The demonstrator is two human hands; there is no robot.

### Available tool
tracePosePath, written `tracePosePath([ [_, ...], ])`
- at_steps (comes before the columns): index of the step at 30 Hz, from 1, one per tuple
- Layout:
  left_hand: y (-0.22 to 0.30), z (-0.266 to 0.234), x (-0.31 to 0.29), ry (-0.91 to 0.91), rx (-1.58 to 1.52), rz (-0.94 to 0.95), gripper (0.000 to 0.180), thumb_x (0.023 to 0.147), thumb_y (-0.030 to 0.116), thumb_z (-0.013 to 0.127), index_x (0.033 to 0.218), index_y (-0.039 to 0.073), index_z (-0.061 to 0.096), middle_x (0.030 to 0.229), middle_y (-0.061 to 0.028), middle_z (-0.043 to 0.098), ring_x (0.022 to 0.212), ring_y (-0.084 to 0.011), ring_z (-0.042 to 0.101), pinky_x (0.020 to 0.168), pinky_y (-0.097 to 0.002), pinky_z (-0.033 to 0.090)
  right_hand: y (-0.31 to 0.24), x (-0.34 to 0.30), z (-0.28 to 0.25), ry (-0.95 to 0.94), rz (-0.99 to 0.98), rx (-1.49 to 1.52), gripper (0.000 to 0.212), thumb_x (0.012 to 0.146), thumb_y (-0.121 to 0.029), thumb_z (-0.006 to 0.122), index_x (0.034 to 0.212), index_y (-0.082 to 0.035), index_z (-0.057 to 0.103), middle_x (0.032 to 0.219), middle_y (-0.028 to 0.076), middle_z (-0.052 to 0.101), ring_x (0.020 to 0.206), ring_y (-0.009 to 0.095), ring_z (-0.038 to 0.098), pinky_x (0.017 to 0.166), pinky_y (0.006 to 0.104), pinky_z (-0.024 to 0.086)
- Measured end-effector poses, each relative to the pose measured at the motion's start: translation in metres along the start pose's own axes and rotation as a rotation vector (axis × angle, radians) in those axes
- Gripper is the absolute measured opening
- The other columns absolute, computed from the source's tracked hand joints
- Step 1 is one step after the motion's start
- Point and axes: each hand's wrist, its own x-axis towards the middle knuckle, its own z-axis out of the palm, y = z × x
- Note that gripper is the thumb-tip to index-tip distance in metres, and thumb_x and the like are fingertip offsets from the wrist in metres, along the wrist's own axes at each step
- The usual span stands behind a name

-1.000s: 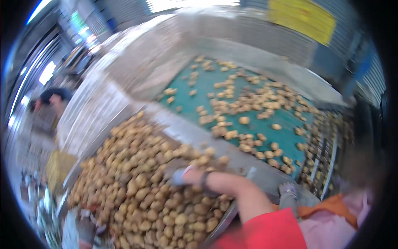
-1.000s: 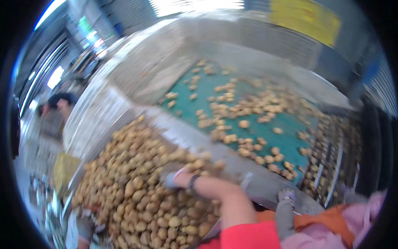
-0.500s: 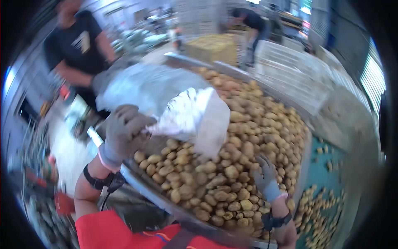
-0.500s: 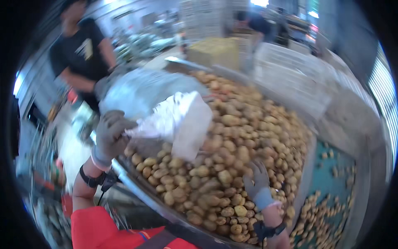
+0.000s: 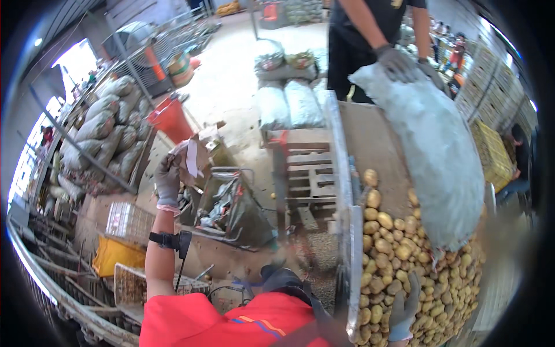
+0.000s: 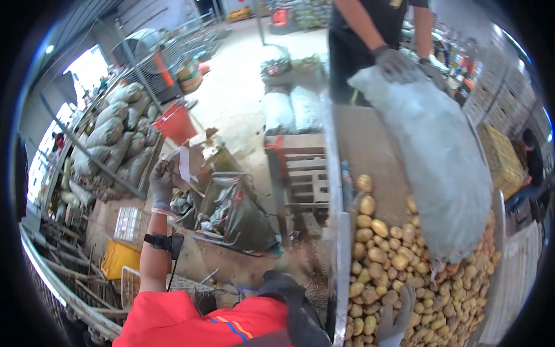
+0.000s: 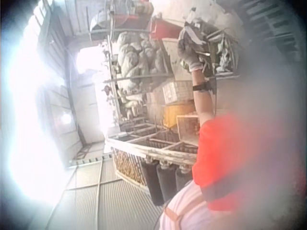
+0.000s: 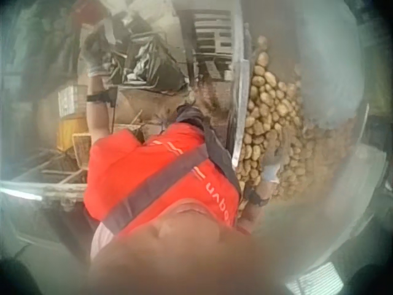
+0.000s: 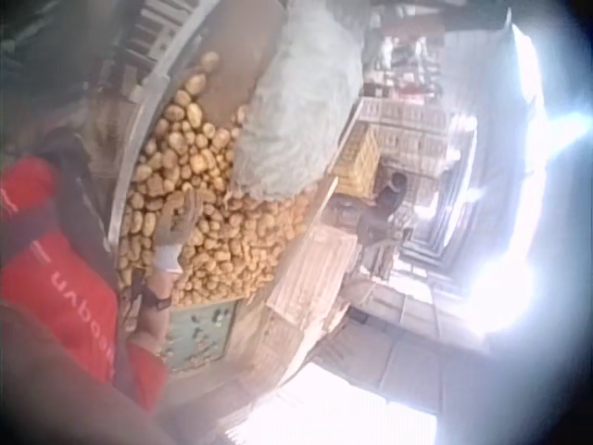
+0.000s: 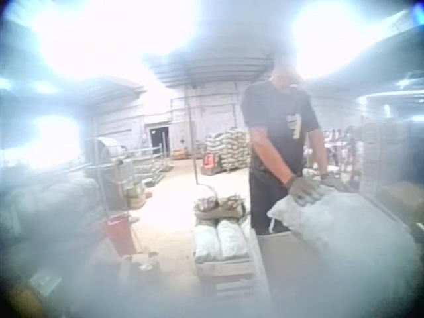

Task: The person sorts potatoes on a vibrating metal conveyor, pushing them along the rails and clearing debris. They lift and empty large mesh bags of potatoes onto the sorting table and occasionally move small waste items into a separate bin.

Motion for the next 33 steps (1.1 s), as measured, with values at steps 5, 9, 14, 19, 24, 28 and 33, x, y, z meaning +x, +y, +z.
tracePosePath([
  [5,-0.066,-0.09,-0.016,0.097,0.279,-0.229,0.026,0.092,-0.006,0.055,0.116,-0.003,0.066,0.112,-0.0065,0.07,0.101,-0.013,0.064,0.09,-0.0251,0.05,-0.045,0.042,0.07,-0.185,-0.162,-0.139,0.06,0.09,-0.014,0.058,0.145,0.004,0.041,0.154,0.022,0.038,0.144,0.037,0.034,0.119,0.0442,0.027],
  [9,-0.109,-0.106,0.018,0.076,0.283,-0.263,0.027,0.093,-0.005,0.054,0.117,-0.004,0.066,0.112,-0.0072,0.07,0.101,-0.0136,0.065,0.09,-0.0254,0.05,-0.055,0.058,0.119,-0.252,-0.024,-0.148,0.074,0.087,-0.004,0.059,0.153,0.004,0.026,0.157,0.023,0.033,0.145,0.033,0.034,0.119,0.0398,0.026],
  [14,-0.179,-0.105,0.093,0.053,0.295,-0.236,0.029,0.094,-0.003,0.053,0.12,-0.004,0.065,0.113,-0.0082,0.07,0.102,-0.015,0.065,0.091,-0.0275,0.05,-0.052,0.082,0.15,-0.155,0.252,0.194,0.073,0.089,0.003,0.054,0.154,0.006,0.023,0.151,0.019,0.04,0.137,0.026,0.043,0.114,0.0353,0.033],
  [19,-0.27,-0.079,0.149,-0.115,0.33,-0.446,0.032,0.092,-0.001,0.053,0.122,-0.005,0.065,0.114,-0.0118,0.071,0.105,-0.0188,0.066,0.092,-0.0294,0.05,-0.058,0.084,0.152,-0.066,0.265,0.014,0.064,0.087,0.001,0.057,0.148,0.005,0.037,0.135,0.015,0.054,0.123,0.023,0.054,0.107,0.0344,0.041],
  [24,-0.341,-0.032,0.149,-0.378,0.991,-0.513,0.056,0.093,0.052,0.063,0.126,0.006,0.064,0.116,-0.018,0.07,0.107,-0.0351,0.068,0.089,-0.0407,0.051,-0.072,0.08,0.158,0.06,0.23,-0.195,0.057,0.087,-0.005,0.061,0.141,0.006,0.046,0.127,0.015,0.06,0.117,0.024,0.058,0.102,0.0348,0.044],
  [28,-0.368,0.013,0.124,-0.395,0.824,-0.928,0.064,0.088,0.035,0.065,0.143,0.007,0.047,0.142,-0.013,0.052,0.127,-0.0265,0.051,0.102,-0.0362,0.042,-0.091,0.083,0.165,0.096,0.421,-0.408,0.052,0.086,-0.007,0.065,0.136,0.004,0.053,0.112,0.013,0.067,0.103,0.022,0.064,0.092,0.0326,0.049],
  [33,-0.379,0.018,0.131,-1.203,1.626,-0.23,0.103,0.071,0.059,0.079,0.151,0.011,0.036,0.156,-0.0171,0.035,0.144,-0.0334,0.032,0.121,-0.0409,0.027,-0.107,0.099,0.176,0.194,0.221,-0.313,0.048,0.084,-0.012,0.072,0.128,0.003,0.059,0.107,0.013,0.071,0.097,0.021,0.068,0.085,0.0323,0.053],
])
